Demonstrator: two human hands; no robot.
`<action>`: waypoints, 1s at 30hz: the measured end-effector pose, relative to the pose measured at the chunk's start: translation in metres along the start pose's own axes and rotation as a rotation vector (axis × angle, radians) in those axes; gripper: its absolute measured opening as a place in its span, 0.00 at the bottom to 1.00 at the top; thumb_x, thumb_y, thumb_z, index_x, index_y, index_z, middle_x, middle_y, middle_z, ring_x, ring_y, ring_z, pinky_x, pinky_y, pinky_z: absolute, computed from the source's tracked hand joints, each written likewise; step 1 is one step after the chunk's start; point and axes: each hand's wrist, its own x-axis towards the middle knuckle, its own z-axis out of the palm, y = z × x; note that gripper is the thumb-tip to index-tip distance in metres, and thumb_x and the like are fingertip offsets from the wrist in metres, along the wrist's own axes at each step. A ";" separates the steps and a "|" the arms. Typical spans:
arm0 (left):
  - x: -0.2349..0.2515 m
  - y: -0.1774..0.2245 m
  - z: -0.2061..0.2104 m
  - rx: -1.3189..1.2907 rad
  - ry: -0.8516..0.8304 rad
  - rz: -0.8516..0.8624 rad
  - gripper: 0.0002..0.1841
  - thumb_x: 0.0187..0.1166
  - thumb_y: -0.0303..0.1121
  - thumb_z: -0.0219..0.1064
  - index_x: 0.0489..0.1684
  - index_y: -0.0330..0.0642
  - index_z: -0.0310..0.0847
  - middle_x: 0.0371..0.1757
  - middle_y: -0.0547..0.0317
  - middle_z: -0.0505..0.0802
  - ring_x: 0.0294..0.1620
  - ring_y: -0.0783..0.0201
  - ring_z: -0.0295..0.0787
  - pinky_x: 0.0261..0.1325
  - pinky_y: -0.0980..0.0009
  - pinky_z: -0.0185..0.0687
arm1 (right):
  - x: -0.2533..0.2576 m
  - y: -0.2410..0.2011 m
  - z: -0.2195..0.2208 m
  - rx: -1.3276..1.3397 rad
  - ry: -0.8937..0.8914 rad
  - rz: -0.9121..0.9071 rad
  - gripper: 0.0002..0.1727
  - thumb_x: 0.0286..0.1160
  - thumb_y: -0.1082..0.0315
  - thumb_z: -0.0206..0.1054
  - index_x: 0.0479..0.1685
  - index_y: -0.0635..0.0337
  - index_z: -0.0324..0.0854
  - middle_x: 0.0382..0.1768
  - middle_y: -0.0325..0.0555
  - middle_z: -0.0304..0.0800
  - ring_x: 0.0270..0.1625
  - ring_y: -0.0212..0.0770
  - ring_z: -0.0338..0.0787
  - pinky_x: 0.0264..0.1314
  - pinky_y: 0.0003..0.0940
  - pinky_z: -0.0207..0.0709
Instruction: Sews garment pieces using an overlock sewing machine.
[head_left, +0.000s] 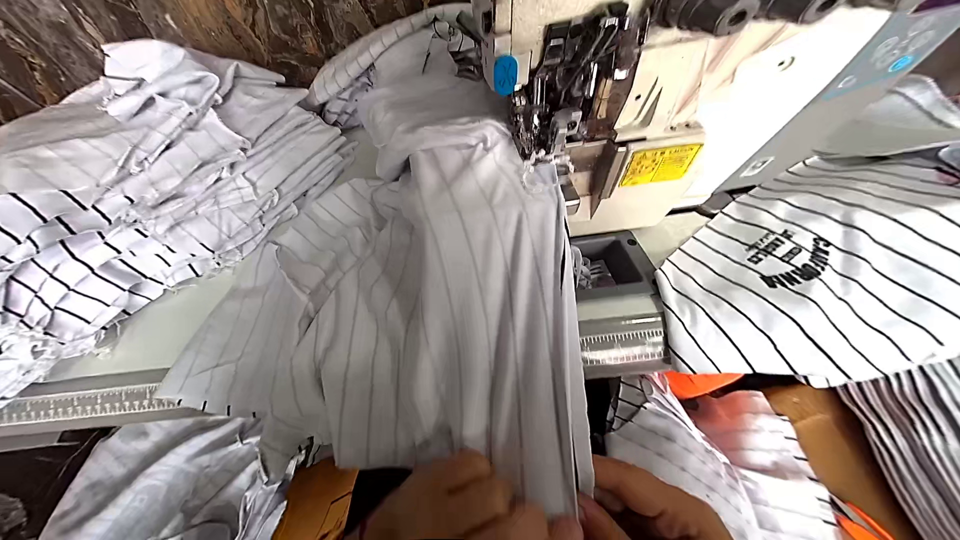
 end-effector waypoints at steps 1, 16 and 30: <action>-0.002 -0.003 0.002 0.031 0.001 -0.002 0.05 0.86 0.30 0.62 0.50 0.43 0.82 0.35 0.58 0.79 0.34 0.62 0.74 0.48 0.75 0.73 | -0.002 -0.002 0.000 -0.014 -0.010 0.000 0.12 0.79 0.79 0.65 0.56 0.63 0.88 0.44 0.25 0.97 0.45 0.15 0.91 0.52 0.19 0.86; -0.006 0.006 0.007 0.134 0.020 0.068 0.08 0.87 0.27 0.60 0.54 0.41 0.83 0.44 0.60 0.87 0.39 0.66 0.77 0.49 0.78 0.71 | -0.011 -0.018 -0.007 -0.159 -0.129 -0.012 0.17 0.77 0.84 0.60 0.64 0.80 0.79 0.50 0.43 0.97 0.49 0.18 0.91 0.56 0.19 0.85; 0.018 -0.018 -0.010 0.067 -0.174 0.429 0.09 0.80 0.17 0.59 0.40 0.35 0.86 0.32 0.60 0.85 0.29 0.67 0.67 0.36 0.75 0.59 | -0.010 -0.023 0.002 -0.007 -0.010 0.059 0.10 0.79 0.72 0.70 0.55 0.60 0.88 0.47 0.26 0.98 0.49 0.20 0.94 0.58 0.25 0.89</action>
